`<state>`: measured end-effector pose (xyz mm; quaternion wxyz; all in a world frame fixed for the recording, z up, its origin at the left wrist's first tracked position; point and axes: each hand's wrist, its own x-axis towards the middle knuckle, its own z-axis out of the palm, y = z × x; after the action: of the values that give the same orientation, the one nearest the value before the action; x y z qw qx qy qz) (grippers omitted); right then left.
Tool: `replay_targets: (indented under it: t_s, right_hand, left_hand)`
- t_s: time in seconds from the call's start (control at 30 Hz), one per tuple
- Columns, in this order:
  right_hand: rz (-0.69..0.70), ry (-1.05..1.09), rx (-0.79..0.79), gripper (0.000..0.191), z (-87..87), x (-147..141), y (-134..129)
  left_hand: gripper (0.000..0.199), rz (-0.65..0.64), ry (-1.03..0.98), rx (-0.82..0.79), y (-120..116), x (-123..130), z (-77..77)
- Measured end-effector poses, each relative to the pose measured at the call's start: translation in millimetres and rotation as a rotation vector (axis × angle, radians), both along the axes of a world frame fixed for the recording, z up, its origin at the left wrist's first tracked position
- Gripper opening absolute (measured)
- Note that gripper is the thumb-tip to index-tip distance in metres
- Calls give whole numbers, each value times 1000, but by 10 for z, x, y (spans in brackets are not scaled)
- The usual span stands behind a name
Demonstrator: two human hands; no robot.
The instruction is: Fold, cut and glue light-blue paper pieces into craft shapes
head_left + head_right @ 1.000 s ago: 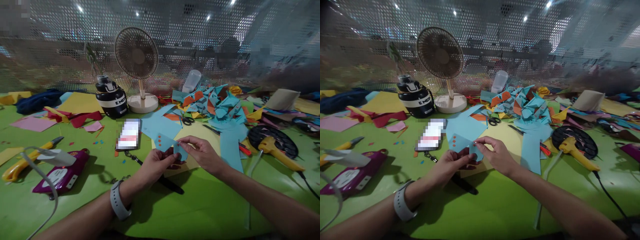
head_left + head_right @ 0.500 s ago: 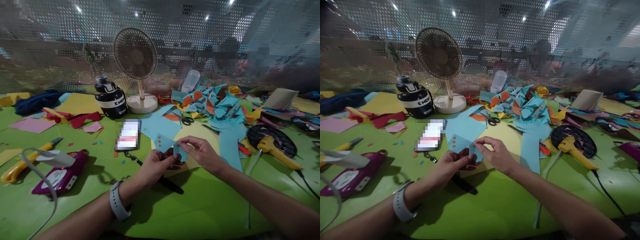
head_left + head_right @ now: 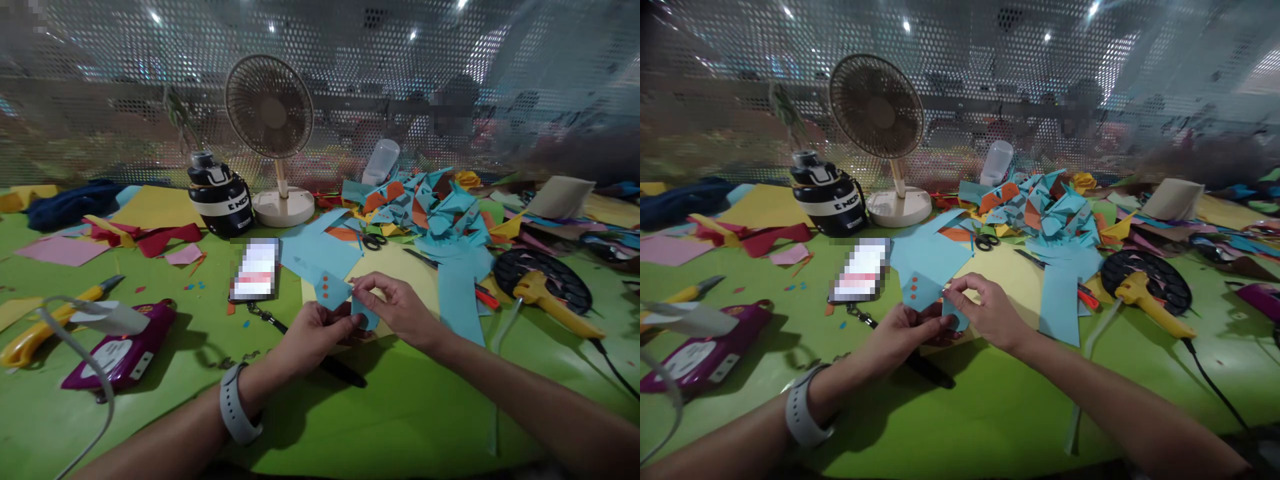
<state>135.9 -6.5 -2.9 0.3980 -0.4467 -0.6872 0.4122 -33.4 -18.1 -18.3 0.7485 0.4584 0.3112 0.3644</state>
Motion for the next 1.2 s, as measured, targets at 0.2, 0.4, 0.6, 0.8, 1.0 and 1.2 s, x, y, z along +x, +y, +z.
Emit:
replay_targets:
  t_s: [0.2,0.4,0.6,0.8,1.0,1.2]
  right_hand:
    - [9,-39,-10,28,46,17,-16]
    - [-2,18,-30,46,223,101,11]
    - [-209,-84,69,27,654,516,21]
    - [-562,-406,66,31,960,1479,-230]
    - [-812,-1018,-298,52,450,2527,-435]
    - [-725,-1427,-164,40,26,2762,-479]
  left_hand:
    - [22,2,18,25,-13,-15,-18]
    - [24,70,32,-34,20,-45,-33]
    - [21,196,20,-57,72,-82,32]
    - [21,412,-53,-14,186,-155,41]
    - [21,418,-73,18,241,-176,25]
    - [22,419,-57,-8,235,-178,44]
